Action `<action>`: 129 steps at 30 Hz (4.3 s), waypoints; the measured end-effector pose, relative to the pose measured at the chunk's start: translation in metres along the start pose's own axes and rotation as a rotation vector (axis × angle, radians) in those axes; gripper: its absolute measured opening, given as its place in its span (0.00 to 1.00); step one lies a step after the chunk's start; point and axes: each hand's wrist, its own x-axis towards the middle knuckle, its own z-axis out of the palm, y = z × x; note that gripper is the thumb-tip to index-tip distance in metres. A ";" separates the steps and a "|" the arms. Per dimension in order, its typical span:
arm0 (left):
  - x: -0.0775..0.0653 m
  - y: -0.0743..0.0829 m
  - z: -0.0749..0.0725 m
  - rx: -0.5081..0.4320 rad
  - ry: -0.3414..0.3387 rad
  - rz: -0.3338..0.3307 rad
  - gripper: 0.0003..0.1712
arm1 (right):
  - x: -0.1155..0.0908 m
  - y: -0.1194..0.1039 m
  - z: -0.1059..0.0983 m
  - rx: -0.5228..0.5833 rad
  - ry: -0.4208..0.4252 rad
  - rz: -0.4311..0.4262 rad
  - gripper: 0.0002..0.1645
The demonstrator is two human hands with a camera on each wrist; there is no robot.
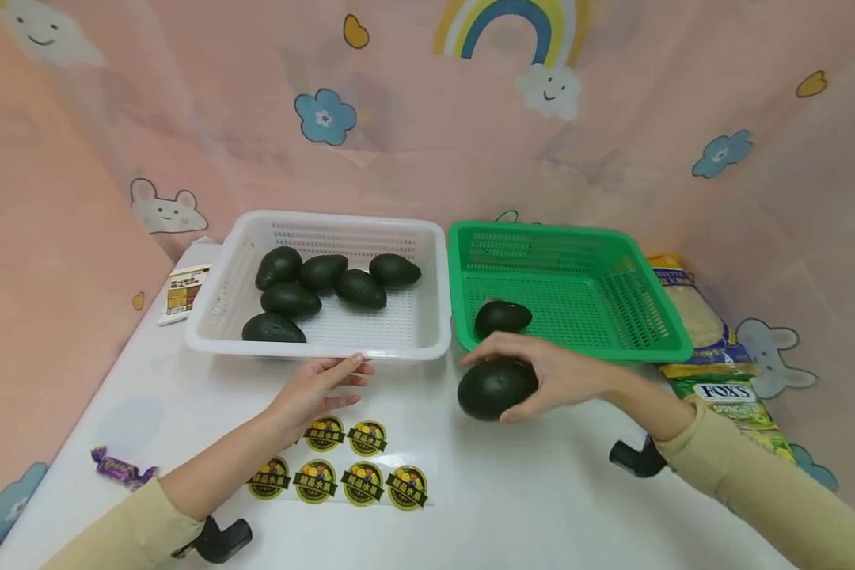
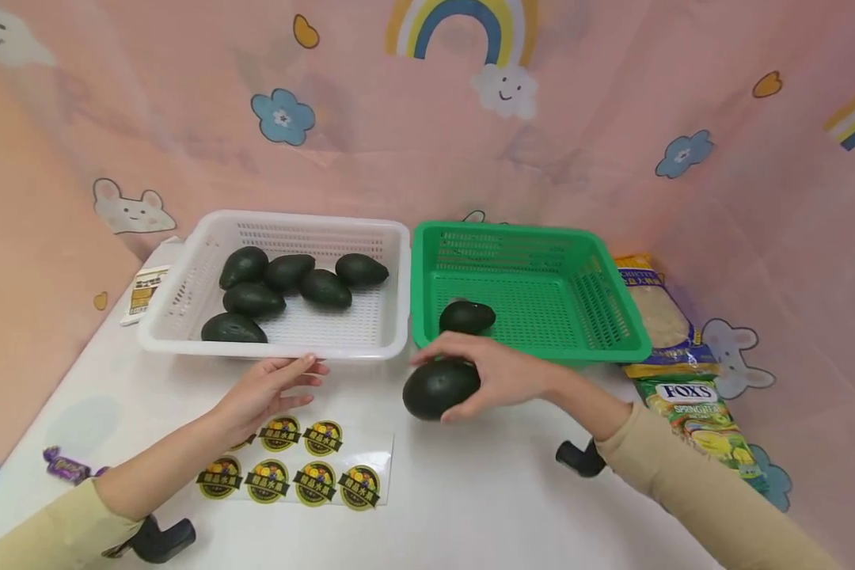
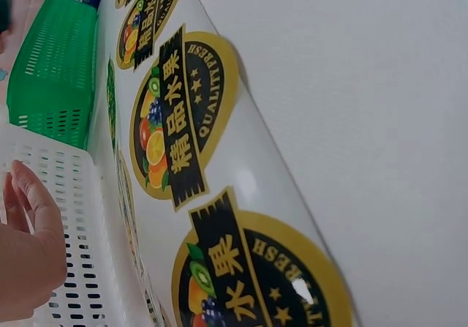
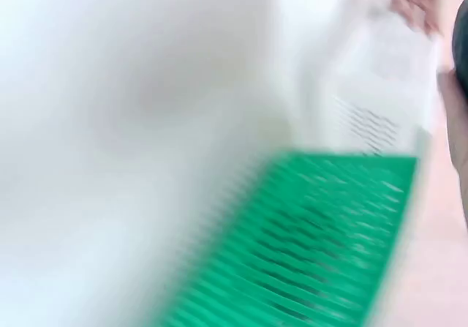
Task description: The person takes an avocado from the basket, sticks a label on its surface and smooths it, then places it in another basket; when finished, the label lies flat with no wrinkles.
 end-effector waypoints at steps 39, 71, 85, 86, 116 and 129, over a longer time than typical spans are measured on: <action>-0.020 -0.029 -0.030 1.184 -0.280 0.539 0.26 | 0.004 0.028 0.079 -0.260 0.264 -0.030 0.33; -0.035 0.006 0.040 0.617 -0.155 0.424 0.11 | 0.026 -0.023 0.075 0.089 0.287 0.152 0.03; -0.012 -0.005 0.106 0.360 -0.039 0.252 0.11 | -0.032 0.002 0.080 0.118 0.529 0.483 0.10; -0.008 -0.009 0.109 0.389 -0.036 0.262 0.11 | -0.035 0.005 0.080 0.092 0.528 0.483 0.10; 0.013 0.003 0.104 0.979 -0.304 0.666 0.39 | -0.019 0.047 0.063 0.639 0.528 0.375 0.20; 0.092 0.104 0.142 1.134 -0.268 0.604 0.38 | 0.008 0.042 0.076 1.032 0.781 0.486 0.10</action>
